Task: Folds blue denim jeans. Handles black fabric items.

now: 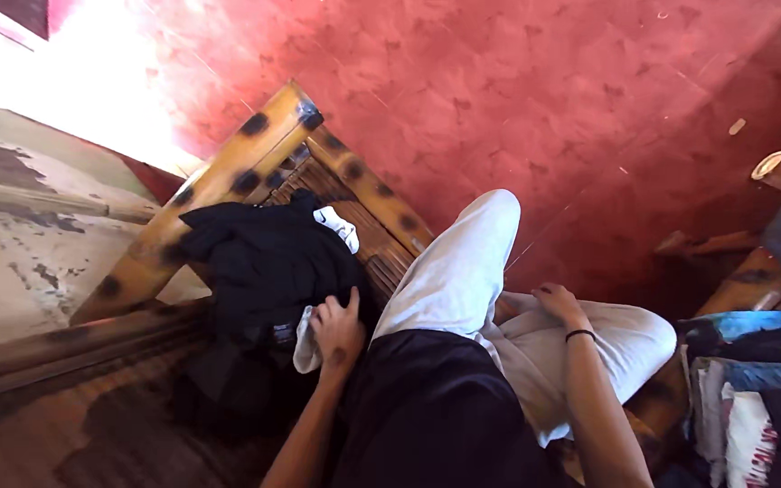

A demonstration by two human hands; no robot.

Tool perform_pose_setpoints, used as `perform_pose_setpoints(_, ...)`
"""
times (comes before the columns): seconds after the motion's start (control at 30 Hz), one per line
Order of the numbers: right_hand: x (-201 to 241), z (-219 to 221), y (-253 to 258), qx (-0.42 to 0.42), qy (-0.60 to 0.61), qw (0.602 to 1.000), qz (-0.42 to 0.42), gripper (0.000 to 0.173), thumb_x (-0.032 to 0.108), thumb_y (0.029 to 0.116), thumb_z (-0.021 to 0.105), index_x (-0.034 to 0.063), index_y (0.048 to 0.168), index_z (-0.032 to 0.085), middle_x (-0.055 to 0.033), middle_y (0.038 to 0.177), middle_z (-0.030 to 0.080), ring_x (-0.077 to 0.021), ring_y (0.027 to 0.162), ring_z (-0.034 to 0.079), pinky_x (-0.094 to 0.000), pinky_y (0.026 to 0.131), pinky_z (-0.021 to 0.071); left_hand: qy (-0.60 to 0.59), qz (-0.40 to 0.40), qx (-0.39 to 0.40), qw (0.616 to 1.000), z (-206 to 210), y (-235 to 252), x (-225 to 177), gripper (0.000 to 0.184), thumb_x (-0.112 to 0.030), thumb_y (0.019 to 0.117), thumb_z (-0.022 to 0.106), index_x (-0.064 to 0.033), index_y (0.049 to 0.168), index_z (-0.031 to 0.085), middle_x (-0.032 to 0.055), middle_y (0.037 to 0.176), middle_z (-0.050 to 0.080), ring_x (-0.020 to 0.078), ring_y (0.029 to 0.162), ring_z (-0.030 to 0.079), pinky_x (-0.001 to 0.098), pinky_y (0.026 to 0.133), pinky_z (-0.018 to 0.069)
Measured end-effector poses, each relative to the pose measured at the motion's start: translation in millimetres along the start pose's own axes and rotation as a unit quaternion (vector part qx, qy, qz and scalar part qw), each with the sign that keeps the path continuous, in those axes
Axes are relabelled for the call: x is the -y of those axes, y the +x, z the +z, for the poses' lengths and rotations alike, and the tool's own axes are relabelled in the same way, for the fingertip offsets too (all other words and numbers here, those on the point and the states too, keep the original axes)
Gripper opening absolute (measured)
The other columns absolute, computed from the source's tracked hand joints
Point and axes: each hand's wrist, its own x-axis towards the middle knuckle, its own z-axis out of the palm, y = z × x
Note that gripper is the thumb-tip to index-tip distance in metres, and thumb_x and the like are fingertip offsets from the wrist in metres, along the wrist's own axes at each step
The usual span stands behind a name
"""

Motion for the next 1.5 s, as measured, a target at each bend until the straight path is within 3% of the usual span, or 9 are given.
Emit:
perform_pose_setpoints(0.13,-3.7,-0.2,1.9,-0.006,0.020,1.000,0.003,0.043,0.035,0.1073,0.052,0.0023,0.132,0.064,-0.0253,0.131,0.064,-0.0425,0.128,0.057,-0.0633,0.108,0.0392,-0.026,0.202,0.026,0.979,-1.1,35.9,-20.2,0.036,-0.013,0.1024,0.054,-0.0140,0.137,0.066,0.0161,0.152,0.051,0.0383,0.150,0.035,0.0723,0.118,0.0156)
perform_pose_setpoints(0.2,-5.1,0.4,0.9,-0.009,0.035,0.999,0.006,0.042,0.034,0.1071,0.052,0.0024,0.132,0.065,-0.0250,0.131,0.064,-0.0414,0.127,0.058,-0.0619,0.108,0.0405,0.016,0.181,0.101,0.978,1.1,52.3,-18.3,0.036,-0.016,0.1048,0.050,-0.0176,0.137,0.065,0.0115,0.149,0.055,0.0320,0.145,0.044,0.0658,0.120,0.0203)
perform_pose_setpoints(0.43,-5.4,-8.2,-5.1,-0.029,0.092,0.995,0.016,0.042,0.033,0.1077,0.051,0.0023,0.134,0.063,-0.0249,0.133,0.063,-0.0402,0.127,0.058,-0.0594,0.109,0.0414,0.155,-0.094,0.192,0.965,-49.7,61.8,-13.2,0.064,-0.043,0.1066,0.044,-0.0028,0.156,0.034,0.0287,0.124,0.066,0.0445,0.119,0.064,0.0604,0.098,0.0483)
perform_pose_setpoints(0.53,-5.0,-4.3,-4.6,-0.031,0.097,0.995,0.017,0.042,0.032,0.1076,0.052,0.0003,0.133,0.063,-0.0264,0.132,0.063,-0.0416,0.128,0.058,-0.0602,0.109,0.0406,0.195,-0.075,0.249,0.946,-44.9,70.1,-11.8,0.066,-0.040,0.1005,0.060,-0.0039,0.152,0.043,0.0268,0.134,0.062,0.0440,0.125,0.060,0.0598,0.099,0.0488)
perform_pose_setpoints(0.63,-8.1,-3.7,-6.9,-0.028,0.089,0.996,0.010,0.042,0.032,0.1078,0.052,0.0005,0.134,0.062,-0.0252,0.134,0.063,-0.0402,0.128,0.058,-0.0577,0.110,0.0410,0.215,-0.047,0.254,0.942,-36.9,76.8,-15.1,0.032,-0.015,0.1038,0.049,-0.0017,0.127,0.067,0.0215,0.130,0.066,0.0395,0.123,0.062,0.0572,0.095,0.0509)
perform_pose_setpoints(0.97,-5.8,-7.2,-13.3,-0.034,0.094,0.995,-0.006,0.041,0.029,0.1076,0.052,-0.0010,0.134,0.061,-0.0271,0.132,0.063,-0.0418,0.126,0.059,-0.0598,0.109,0.0413,-0.153,0.179,0.160,0.959,-125.5,87.4,6.2,0.021,-0.001,0.0976,0.061,0.0018,0.115,0.072,0.0284,0.126,0.057,0.0387,0.122,0.053,0.0523,0.103,0.0437)
perform_pose_setpoints(1.17,35.7,-3.0,-52.4,-0.060,0.272,0.955,-0.102,0.038,0.027,0.1091,0.049,-0.0017,0.131,0.060,-0.0203,0.123,0.067,-0.0259,0.108,0.067,-0.0434,0.096,0.0523,-0.397,0.377,-0.036,0.836,-164.9,72.1,-14.9,0.019,-0.005,0.0943,0.055,0.0015,0.103,0.071,0.0005,0.098,0.070,-0.0027,0.089,0.064,0.0161,0.082,0.0546)
perform_pose_setpoints(1.33,125.7,14.1,-127.7,-0.031,0.315,0.887,-0.336,0.043,0.028,0.1033,0.058,0.0007,0.136,0.059,-0.0143,0.126,0.068,-0.0188,0.112,0.068,-0.0380,0.096,0.0563,-0.543,0.468,-0.095,0.691,-214.5,86.2,-56.0,0.015,-0.017,0.1019,0.060,-0.0227,0.109,0.071,-0.0108,0.100,0.070,0.0042,0.084,0.067,0.0245,0.076,0.0597)
perform_pose_setpoints(1.5,207.4,26.8,-160.9,-0.048,0.211,0.863,-0.457,0.074,0.041,0.0907,0.076,0.0053,0.149,0.049,-0.0225,0.147,0.051,-0.0348,0.133,0.053,-0.0519,0.108,0.0474,-0.619,0.553,-0.068,0.553,-258.6,90.9,-108.4,0.008,-0.019,0.1035,0.058,-0.0220,0.105,0.065,-0.0064,0.087,0.067,0.0093,0.068,0.065,0.0259,0.060,0.0577)
